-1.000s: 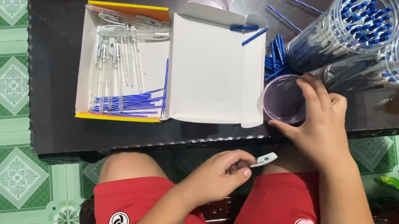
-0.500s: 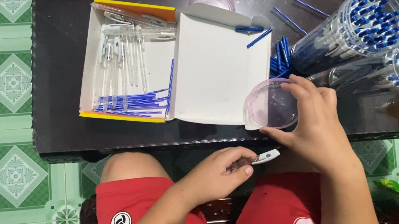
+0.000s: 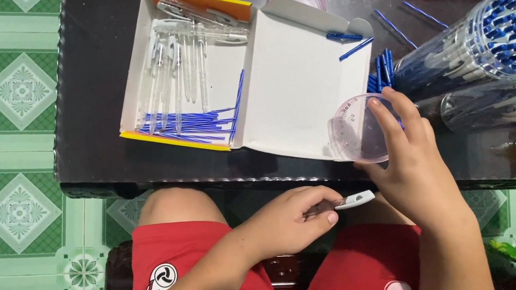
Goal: Assembling ballpoint pens by inserting ink refills into barrels and attaching caps.
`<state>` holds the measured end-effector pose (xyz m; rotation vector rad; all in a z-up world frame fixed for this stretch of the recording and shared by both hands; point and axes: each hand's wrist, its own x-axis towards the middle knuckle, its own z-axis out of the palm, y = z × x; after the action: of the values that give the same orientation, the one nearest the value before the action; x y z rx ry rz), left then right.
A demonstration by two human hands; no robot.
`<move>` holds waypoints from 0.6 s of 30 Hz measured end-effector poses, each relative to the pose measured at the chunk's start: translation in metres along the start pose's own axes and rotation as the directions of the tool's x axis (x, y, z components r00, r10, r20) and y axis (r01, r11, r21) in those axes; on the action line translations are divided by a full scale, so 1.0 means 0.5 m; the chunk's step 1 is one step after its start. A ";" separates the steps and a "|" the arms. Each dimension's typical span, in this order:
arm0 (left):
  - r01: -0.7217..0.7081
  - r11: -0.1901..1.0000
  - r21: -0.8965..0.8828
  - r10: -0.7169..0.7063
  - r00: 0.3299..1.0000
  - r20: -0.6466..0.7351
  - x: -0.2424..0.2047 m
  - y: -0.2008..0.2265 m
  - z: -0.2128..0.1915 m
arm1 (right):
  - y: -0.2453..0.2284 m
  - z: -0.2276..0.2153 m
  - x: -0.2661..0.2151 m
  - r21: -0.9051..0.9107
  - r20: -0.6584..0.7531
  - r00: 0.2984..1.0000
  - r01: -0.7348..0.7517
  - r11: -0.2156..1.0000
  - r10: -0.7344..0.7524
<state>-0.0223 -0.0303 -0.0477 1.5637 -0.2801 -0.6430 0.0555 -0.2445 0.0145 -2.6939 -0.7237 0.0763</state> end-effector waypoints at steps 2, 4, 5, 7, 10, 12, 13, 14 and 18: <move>0.018 1.000 0.019 -0.018 1.000 0.000 -0.001 0.002 -0.001 | 0.002 0.001 -0.001 0.004 -0.011 0.999 0.036 0.999 -0.035; 0.035 0.999 0.040 -0.036 0.999 0.003 -0.001 0.006 -0.002 | 0.005 0.001 -0.002 0.008 -0.023 0.997 0.068 0.998 -0.068; 0.042 0.998 0.045 -0.042 0.999 0.006 0.000 0.008 -0.003 | 0.006 0.001 -0.002 0.010 -0.024 0.997 0.078 0.997 -0.077; 0.048 0.998 0.051 -0.049 0.999 0.012 0.001 0.008 -0.002 | 0.009 -0.002 -0.006 0.012 -0.025 0.996 0.085 0.996 -0.084; 0.038 0.997 0.067 -0.038 0.999 0.001 0.002 0.002 -0.001 | 0.007 -0.006 -0.008 -0.101 -0.078 0.982 0.165 0.981 -0.173; 0.022 0.998 0.061 -0.023 1.000 0.008 0.003 -0.001 0.000 | 0.003 -0.006 -0.005 -0.097 0.000 0.989 0.148 0.984 -0.149; 0.023 0.998 0.061 -0.023 1.000 0.008 0.002 0.002 0.000 | 0.007 -0.005 -0.003 -0.097 0.001 0.989 0.147 0.984 -0.148; 0.044 0.997 0.067 -0.045 0.999 0.014 0.003 0.006 -0.001 | 0.011 -0.003 0.000 -0.076 0.013 0.988 0.155 0.985 -0.155; 0.055 0.992 0.110 -0.057 0.998 0.017 0.001 0.010 -0.005 | 0.026 0.006 -0.001 -0.086 -0.012 0.977 0.210 0.974 -0.212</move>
<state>-0.0193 -0.0290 -0.0431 1.6759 -0.2912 -0.6967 0.0608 -0.2545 0.0074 -2.6736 -1.0231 -0.0358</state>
